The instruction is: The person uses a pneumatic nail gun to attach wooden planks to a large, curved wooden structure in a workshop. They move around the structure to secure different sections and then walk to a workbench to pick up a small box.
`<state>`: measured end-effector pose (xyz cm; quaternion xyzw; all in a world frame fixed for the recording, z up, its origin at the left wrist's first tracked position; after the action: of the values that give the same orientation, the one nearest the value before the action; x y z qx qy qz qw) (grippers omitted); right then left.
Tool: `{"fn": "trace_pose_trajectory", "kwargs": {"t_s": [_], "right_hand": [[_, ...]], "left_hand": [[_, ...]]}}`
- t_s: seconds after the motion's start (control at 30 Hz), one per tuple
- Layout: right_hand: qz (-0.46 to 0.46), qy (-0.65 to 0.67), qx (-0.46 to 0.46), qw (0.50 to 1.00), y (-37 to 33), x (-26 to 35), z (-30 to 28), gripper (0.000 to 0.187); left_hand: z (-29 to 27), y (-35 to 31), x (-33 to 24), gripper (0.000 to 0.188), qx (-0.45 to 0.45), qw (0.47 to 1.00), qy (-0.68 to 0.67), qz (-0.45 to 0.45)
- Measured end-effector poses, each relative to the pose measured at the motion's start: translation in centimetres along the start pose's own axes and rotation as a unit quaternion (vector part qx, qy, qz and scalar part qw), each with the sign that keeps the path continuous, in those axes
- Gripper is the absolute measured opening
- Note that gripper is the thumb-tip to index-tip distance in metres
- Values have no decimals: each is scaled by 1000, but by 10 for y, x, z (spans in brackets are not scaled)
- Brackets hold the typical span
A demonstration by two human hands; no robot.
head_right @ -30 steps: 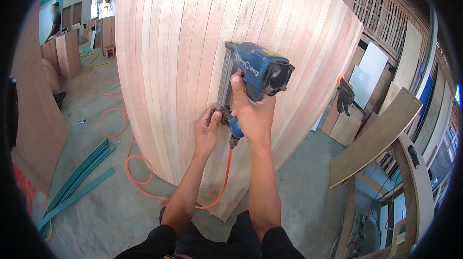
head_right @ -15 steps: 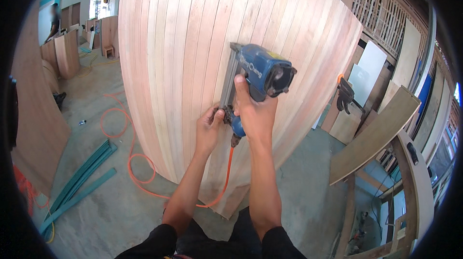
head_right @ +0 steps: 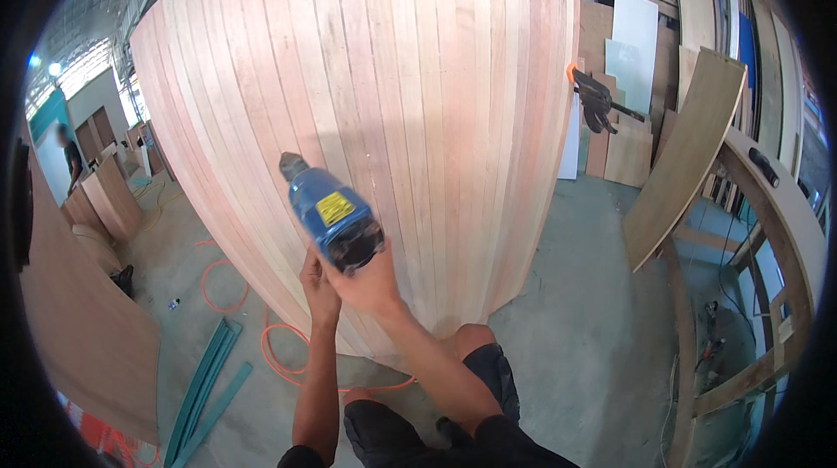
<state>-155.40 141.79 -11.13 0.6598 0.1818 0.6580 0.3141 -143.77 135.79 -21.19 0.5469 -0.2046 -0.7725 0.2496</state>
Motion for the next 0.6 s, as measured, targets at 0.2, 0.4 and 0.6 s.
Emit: {"fn": "trace_pose_trajectory", "kwargs": {"t_s": [0.2,0.4,0.6], "right_hand": [[48,123,-25,991,12,20,8,21],[116,166,16,979,35,36,-8,28],[93,179,60,978,67,50,-25,28]], "left_hand": [[6,7,-6,38,-28,999,17,-15],[6,27,-16,33,-75,992,83,56],[22,29,-42,37,-83,986,104,103]]}}
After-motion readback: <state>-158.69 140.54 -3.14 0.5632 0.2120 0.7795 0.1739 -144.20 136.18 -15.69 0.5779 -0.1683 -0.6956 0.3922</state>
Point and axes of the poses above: each hand's wrist, its own y-axis towards the middle knuckle, its own z-axis out of the palm, x = y × z, the point moved 1 cm from there along y, towards the middle knuckle, and after that the axes turned 8 degrees about -y, right-handed, at the moved point
